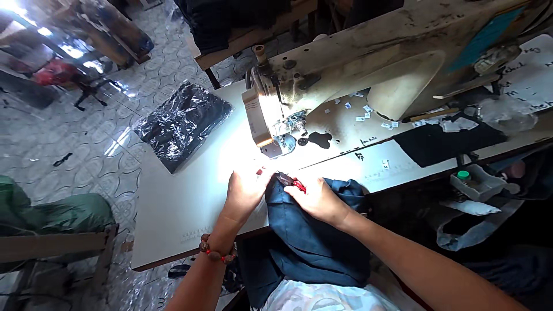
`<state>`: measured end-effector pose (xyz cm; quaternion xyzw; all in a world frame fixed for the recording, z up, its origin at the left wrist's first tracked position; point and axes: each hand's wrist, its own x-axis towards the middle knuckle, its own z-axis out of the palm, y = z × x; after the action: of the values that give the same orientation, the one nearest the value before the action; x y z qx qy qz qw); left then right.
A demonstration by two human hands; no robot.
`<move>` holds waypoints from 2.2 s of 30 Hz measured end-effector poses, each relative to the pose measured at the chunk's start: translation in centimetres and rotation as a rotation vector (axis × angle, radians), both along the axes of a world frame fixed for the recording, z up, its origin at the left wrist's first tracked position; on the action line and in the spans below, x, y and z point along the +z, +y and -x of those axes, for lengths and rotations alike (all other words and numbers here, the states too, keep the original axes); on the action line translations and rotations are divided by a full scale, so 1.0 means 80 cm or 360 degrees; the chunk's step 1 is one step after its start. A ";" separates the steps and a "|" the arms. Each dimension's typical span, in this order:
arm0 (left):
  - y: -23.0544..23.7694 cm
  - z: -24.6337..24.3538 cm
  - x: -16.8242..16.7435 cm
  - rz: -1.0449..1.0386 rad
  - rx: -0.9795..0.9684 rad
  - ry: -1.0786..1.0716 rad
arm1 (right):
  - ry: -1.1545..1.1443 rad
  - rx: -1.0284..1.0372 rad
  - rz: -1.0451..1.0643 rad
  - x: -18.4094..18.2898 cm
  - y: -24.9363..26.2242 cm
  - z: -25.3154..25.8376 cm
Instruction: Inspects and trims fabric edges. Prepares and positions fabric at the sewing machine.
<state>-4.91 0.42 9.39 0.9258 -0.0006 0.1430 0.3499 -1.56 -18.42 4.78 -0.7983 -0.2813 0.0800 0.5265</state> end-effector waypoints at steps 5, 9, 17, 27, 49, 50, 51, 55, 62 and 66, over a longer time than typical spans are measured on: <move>-0.005 0.003 -0.004 0.0166 -0.0072 0.0034 | 0.0009 0.0018 0.0010 0.005 0.004 -0.006; -0.005 0.004 0.002 0.0306 -0.0037 0.0179 | 0.0028 0.0085 0.0019 0.001 0.002 -0.009; 0.022 -0.026 -0.021 0.0046 -0.0258 0.0608 | 0.0755 0.0022 -0.0395 -0.019 -0.006 -0.018; 0.039 -0.047 -0.015 0.0039 -0.0518 0.0421 | 0.0775 0.0075 -0.0421 -0.026 -0.008 -0.017; 0.031 -0.054 0.013 -0.0154 -0.0620 0.0788 | 0.0785 0.0096 -0.0333 -0.022 -0.005 -0.018; 0.037 -0.047 0.017 -0.0032 -0.0661 0.0899 | 0.0741 0.0121 -0.0330 -0.024 -0.006 -0.018; 0.041 -0.046 0.019 0.0068 -0.0715 0.1018 | 0.0687 0.0146 -0.0304 -0.025 -0.007 -0.018; 0.040 -0.048 0.025 0.0323 -0.0757 0.1380 | 0.0443 0.0186 -0.0136 -0.022 -0.010 -0.014; 0.033 -0.039 0.028 0.0813 -0.0599 0.1567 | 0.0368 0.0200 -0.0262 -0.028 -0.012 -0.010; 0.039 -0.041 0.024 0.0891 -0.0627 0.1650 | 0.0394 0.0214 -0.0312 -0.029 -0.013 -0.010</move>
<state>-1.65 3.53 11.27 0.7305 0.0361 -0.3976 0.5541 -0.78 -19.46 2.49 -0.7065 -0.2734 0.1850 0.6260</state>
